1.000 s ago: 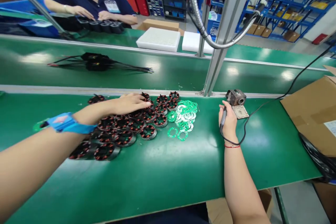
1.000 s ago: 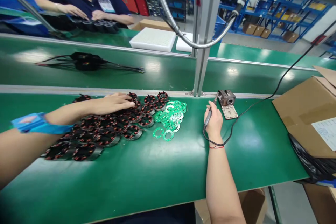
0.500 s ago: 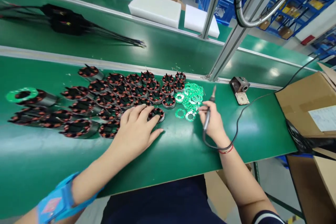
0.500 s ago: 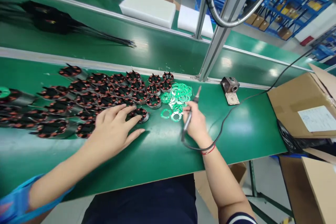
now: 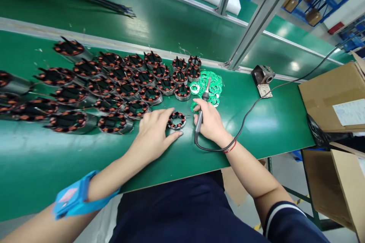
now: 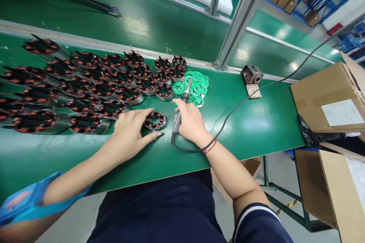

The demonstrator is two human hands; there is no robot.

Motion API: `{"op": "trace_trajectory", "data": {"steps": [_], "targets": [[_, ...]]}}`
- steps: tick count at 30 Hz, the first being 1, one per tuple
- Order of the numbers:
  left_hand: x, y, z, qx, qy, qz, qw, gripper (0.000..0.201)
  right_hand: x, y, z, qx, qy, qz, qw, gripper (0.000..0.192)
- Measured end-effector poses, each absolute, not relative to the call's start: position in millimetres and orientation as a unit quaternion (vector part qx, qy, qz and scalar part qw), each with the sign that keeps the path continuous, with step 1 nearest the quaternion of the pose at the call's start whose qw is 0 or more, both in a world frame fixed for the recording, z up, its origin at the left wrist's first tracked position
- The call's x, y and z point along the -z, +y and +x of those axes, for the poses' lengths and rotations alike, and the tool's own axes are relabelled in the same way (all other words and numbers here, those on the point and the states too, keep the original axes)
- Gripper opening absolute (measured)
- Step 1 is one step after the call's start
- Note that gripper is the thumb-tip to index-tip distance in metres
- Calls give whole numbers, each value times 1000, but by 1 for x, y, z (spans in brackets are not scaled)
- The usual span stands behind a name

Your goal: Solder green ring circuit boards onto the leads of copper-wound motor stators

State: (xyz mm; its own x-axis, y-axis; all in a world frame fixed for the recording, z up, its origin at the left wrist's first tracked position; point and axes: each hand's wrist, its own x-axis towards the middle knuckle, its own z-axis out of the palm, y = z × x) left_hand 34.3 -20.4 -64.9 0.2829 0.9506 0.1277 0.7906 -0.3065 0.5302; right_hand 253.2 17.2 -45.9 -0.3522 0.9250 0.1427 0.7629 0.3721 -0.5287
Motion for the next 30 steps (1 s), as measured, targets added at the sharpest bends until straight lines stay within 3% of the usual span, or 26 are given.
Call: {"op": "trace_trajectory", "data": {"steps": [6,10,12,15,19,25,30], "targets": [[48,-3,49,-248,512,763,309,55,48,5,255,-267,-773,-505,277,44],[33,-1,47,-243,523,759,303,59,48,1,258,-297,-729,-498,364,44],[25,0,48,-190,519,793,257,49,48,-1,259,-279,-742,-497,353,43],[15,2,54,-103,486,851,171,36,50,-1,261,-219,-798,-492,270,42],[11,6,60,-51,457,880,118,41,43,-1,270,-191,-805,-506,242,40],[26,14,49,-146,507,819,228,61,28,-17,291,-203,-741,-515,381,33],[28,10,51,-200,550,777,231,48,39,-24,294,-263,-645,-536,476,19]]}}
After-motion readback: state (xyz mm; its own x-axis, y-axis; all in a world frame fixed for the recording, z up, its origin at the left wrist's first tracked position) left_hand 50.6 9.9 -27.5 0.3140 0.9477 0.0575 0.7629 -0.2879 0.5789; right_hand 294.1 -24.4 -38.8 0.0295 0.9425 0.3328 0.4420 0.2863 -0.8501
